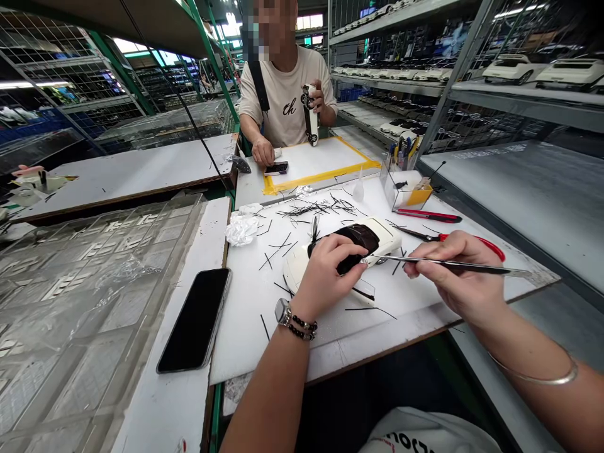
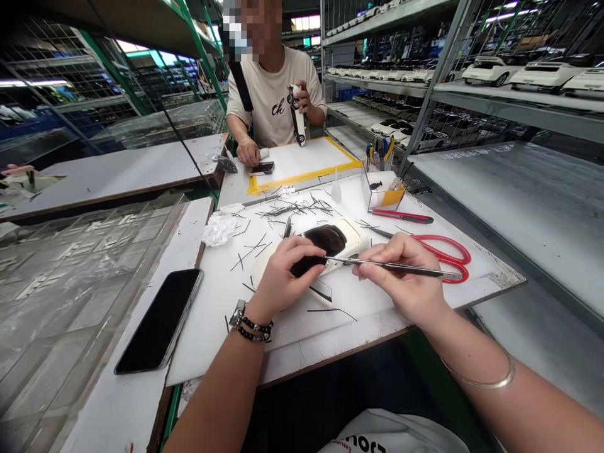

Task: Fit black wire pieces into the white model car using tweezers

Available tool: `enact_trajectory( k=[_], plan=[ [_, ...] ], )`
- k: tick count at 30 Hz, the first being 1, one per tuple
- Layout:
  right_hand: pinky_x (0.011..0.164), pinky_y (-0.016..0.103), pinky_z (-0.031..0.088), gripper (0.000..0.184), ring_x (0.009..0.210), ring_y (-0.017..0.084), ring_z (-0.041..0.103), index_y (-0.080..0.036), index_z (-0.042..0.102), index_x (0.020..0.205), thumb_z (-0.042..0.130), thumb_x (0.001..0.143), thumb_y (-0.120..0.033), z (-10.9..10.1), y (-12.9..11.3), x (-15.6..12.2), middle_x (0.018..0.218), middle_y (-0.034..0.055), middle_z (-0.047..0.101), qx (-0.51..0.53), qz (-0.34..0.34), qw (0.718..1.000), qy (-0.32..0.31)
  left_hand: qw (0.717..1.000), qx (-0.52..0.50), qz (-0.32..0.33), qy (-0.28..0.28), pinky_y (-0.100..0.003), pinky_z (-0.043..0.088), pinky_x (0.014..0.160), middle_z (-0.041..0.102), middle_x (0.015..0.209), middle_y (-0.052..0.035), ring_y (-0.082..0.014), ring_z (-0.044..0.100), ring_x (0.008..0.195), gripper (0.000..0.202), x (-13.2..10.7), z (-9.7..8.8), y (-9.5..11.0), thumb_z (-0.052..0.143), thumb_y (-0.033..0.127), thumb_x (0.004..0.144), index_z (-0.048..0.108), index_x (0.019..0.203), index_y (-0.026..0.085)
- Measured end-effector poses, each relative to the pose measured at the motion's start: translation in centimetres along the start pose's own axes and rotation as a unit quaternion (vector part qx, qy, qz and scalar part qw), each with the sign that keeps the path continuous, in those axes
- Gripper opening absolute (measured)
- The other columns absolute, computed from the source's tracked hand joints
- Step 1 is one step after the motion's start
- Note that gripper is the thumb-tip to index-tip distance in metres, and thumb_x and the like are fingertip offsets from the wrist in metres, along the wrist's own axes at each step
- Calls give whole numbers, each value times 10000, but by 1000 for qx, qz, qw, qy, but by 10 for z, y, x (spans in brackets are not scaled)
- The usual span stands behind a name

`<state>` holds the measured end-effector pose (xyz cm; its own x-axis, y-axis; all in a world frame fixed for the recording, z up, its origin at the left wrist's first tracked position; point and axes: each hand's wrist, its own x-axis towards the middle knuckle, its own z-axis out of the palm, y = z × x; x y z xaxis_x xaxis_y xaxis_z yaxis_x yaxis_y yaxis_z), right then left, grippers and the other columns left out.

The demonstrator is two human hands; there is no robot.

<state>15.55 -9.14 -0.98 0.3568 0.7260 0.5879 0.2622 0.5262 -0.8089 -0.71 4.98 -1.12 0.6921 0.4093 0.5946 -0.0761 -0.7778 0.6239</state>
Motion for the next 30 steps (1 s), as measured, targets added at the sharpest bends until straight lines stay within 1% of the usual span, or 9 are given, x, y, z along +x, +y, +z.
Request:
enact_trajectory(
  k=[7,16,18,20,22,23,26,28,30],
  plan=[
    [611,303,532,207,693,165,647,-201,531,820,629,785,-22,2,1,3,764,-4,673,5,-19,1000,0,1000,16,-8,7,-383,462,866,603,944,-60,-199,559,925,199,0,2,-1,649,164,801,649,997,204],
    [572,305,506,164,642,167,634,-219,511,809,637,813,-113,5,-2,4,712,-3,661,14,7,1000,-3,999,-40,4,-1,-304,488,724,619,833,-50,-160,578,802,57,1,0,0,635,159,824,684,799,175],
    [559,316,503,123,607,173,631,-239,515,856,616,839,-170,-1,-1,4,686,-11,646,4,-16,1000,23,998,-63,-14,-21,-266,486,650,625,857,-50,-137,575,752,67,1,-3,1,628,133,818,676,788,168],
    [572,333,511,102,616,189,645,-262,525,953,573,869,-229,-15,2,5,683,-12,640,-69,-54,993,73,995,-86,-33,-42,-239,479,594,634,883,-51,-118,568,706,75,1,-7,2,626,111,805,671,776,164],
    [630,344,517,158,668,201,662,-268,533,1046,516,888,-263,-37,6,5,718,1,659,-244,-66,965,66,991,-110,-48,-64,-227,490,585,641,902,-56,-112,577,701,82,1,-10,1,622,97,795,668,766,158],
    [665,349,511,189,710,209,666,-263,539,1071,484,891,-266,-50,8,5,752,12,673,-351,-49,934,36,988,-121,-55,-74,-224,502,593,643,907,-60,-114,588,713,81,1,-11,1,621,94,791,668,761,154],
    [667,347,471,200,805,244,645,-230,562,1014,432,867,-267,-91,12,7,874,55,682,-591,83,798,-86,982,-148,-76,-90,-223,534,625,649,916,-69,-121,615,745,70,0,-13,0,625,100,785,667,749,143],
    [605,330,434,146,771,255,611,-210,543,929,455,837,-282,-113,16,8,868,85,653,-634,173,738,-153,980,-156,-83,-91,-223,542,633,654,916,-68,-121,621,746,67,0,-13,0,628,112,785,664,739,143],
    [592,320,409,81,721,239,572,-204,501,862,488,801,-256,-128,22,11,805,96,608,-624,203,722,-221,981,-153,-84,-90,-223,539,623,659,911,-66,-122,621,739,67,1,-13,0,629,126,787,661,731,147]
  ],
)
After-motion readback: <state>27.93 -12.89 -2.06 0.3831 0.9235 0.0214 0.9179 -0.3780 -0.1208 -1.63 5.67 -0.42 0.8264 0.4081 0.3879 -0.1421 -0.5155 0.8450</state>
